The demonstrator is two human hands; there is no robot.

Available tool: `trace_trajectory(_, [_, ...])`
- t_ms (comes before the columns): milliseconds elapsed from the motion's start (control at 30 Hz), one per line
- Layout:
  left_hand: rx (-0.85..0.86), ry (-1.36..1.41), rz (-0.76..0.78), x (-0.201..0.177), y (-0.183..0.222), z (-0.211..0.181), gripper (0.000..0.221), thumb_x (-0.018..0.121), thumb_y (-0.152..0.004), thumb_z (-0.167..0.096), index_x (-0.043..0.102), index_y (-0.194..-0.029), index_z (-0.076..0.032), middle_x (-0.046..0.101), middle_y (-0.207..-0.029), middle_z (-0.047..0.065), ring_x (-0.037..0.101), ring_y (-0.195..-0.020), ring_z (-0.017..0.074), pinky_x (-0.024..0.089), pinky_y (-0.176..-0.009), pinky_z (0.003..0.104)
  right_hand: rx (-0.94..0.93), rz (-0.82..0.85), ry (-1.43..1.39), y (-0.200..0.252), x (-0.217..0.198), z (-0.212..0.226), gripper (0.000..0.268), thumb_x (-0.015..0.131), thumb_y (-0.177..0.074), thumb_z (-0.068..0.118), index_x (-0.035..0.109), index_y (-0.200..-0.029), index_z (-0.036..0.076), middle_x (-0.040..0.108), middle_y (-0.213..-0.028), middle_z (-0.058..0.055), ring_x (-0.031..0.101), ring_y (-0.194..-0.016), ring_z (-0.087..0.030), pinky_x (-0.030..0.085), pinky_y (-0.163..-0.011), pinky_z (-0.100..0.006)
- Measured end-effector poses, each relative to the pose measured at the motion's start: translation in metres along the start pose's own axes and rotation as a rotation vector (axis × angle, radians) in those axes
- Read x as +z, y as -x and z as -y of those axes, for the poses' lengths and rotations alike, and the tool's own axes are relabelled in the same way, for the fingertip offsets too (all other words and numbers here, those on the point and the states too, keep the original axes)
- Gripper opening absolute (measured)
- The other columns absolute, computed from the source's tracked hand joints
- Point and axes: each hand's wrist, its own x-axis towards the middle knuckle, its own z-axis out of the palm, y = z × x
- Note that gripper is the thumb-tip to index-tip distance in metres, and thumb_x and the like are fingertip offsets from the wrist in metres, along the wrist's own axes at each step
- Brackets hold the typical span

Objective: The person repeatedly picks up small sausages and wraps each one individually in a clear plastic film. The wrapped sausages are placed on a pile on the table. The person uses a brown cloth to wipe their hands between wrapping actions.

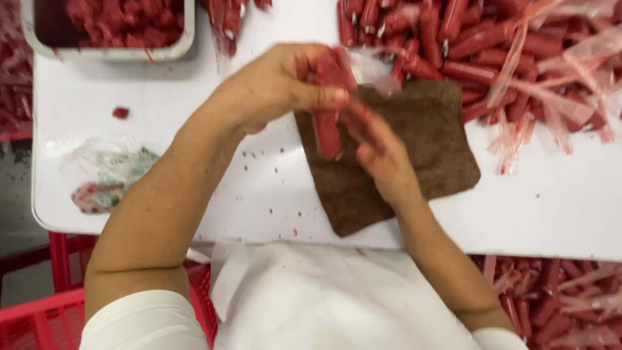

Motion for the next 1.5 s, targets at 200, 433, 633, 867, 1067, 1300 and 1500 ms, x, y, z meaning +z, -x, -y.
trace_trajectory(200, [0.001, 0.172, 0.295, 0.03, 0.057, 0.04, 0.013, 0.071, -0.093, -0.016, 0.063, -0.085, -0.009, 0.063, -0.069, 0.002, 0.062, -0.057, 0.0125, 0.05, -0.059, 0.023, -0.237, 0.025, -0.361, -0.025, 0.035, 0.059, 0.062, 0.056, -0.105, 0.053, 0.054, -0.137, 0.0, 0.053, -0.148, -0.02, 0.052, -0.142, -0.033, 0.042, -0.126, -0.042])
trace_trajectory(433, [-0.039, -0.104, 0.157, 0.035, 0.094, 0.052, 0.023, 0.06, -0.1, -0.03, 0.05, -0.086, -0.015, 0.046, -0.065, -0.002, 0.043, -0.053, 0.0113, 0.033, -0.047, 0.026, -0.389, -0.107, -0.553, -0.019, -0.003, 0.08, 0.016, 0.052, -0.114, 0.023, 0.062, -0.116, 0.01, 0.064, -0.106, -0.006, 0.058, -0.082, -0.016, 0.059, -0.094, -0.039])
trace_trajectory(633, [-0.006, -0.663, 0.094, 0.036, 0.111, 0.026, 0.033, 0.055, -0.103, -0.038, 0.046, -0.082, -0.015, 0.053, -0.07, -0.001, 0.052, -0.065, 0.0187, 0.04, -0.063, 0.033, -0.253, -0.101, 0.865, 0.02, 0.014, 0.135, 0.039, 0.062, -0.087, -0.002, 0.069, -0.124, 0.008, 0.064, -0.133, -0.01, 0.062, -0.132, -0.03, 0.04, -0.108, -0.037])
trace_trajectory(867, [0.012, 0.421, 0.442, 0.05, 0.104, 0.055, 0.025, 0.058, -0.103, -0.029, 0.064, -0.094, -0.007, 0.057, -0.057, 0.002, 0.051, -0.037, 0.0082, 0.042, -0.03, 0.02, -0.505, 0.006, -0.372, 0.026, 0.039, 0.057, 0.061, 0.052, -0.109, 0.045, 0.036, -0.152, 0.006, 0.046, -0.151, -0.012, 0.043, -0.146, -0.028, 0.027, -0.131, -0.06])
trace_trajectory(1067, [0.182, -0.202, 0.074, 0.043, 0.103, 0.061, 0.067, 0.077, -0.082, -0.05, 0.061, -0.128, -0.003, 0.067, -0.106, 0.022, 0.067, -0.097, 0.0302, 0.06, -0.077, 0.047, -0.386, 0.077, -0.397, -0.001, 0.03, 0.059, 0.039, 0.038, -0.108, 0.037, 0.043, -0.076, 0.015, 0.044, -0.062, -0.002, 0.045, -0.05, -0.015, 0.054, -0.093, -0.04])
trace_trajectory(1300, [0.77, -0.438, -0.26, 0.073, 0.085, 0.035, 0.027, 0.047, -0.109, -0.019, 0.063, -0.125, -0.006, 0.064, -0.13, 0.01, 0.064, -0.122, 0.0248, 0.051, -0.111, 0.038, -0.124, 0.197, 0.305, 0.001, 0.037, 0.049, 0.059, 0.039, -0.101, 0.061, 0.061, -0.091, 0.008, 0.049, -0.073, 0.004, 0.046, -0.065, -0.007, 0.037, -0.054, -0.024])
trace_trajectory(1500, [0.336, 0.527, -0.085, 0.078, 0.058, 0.011, 0.057, 0.052, -0.089, -0.056, 0.064, -0.081, -0.001, 0.071, -0.085, 0.022, 0.071, -0.075, 0.0195, 0.05, -0.044, 0.02, -0.017, 0.014, -0.425, 0.003, 0.03, 0.035, 0.009, 0.054, -0.093, -0.002, 0.06, -0.086, 0.001, 0.057, -0.085, -0.006, 0.053, -0.08, -0.016, 0.045, -0.077, -0.028])
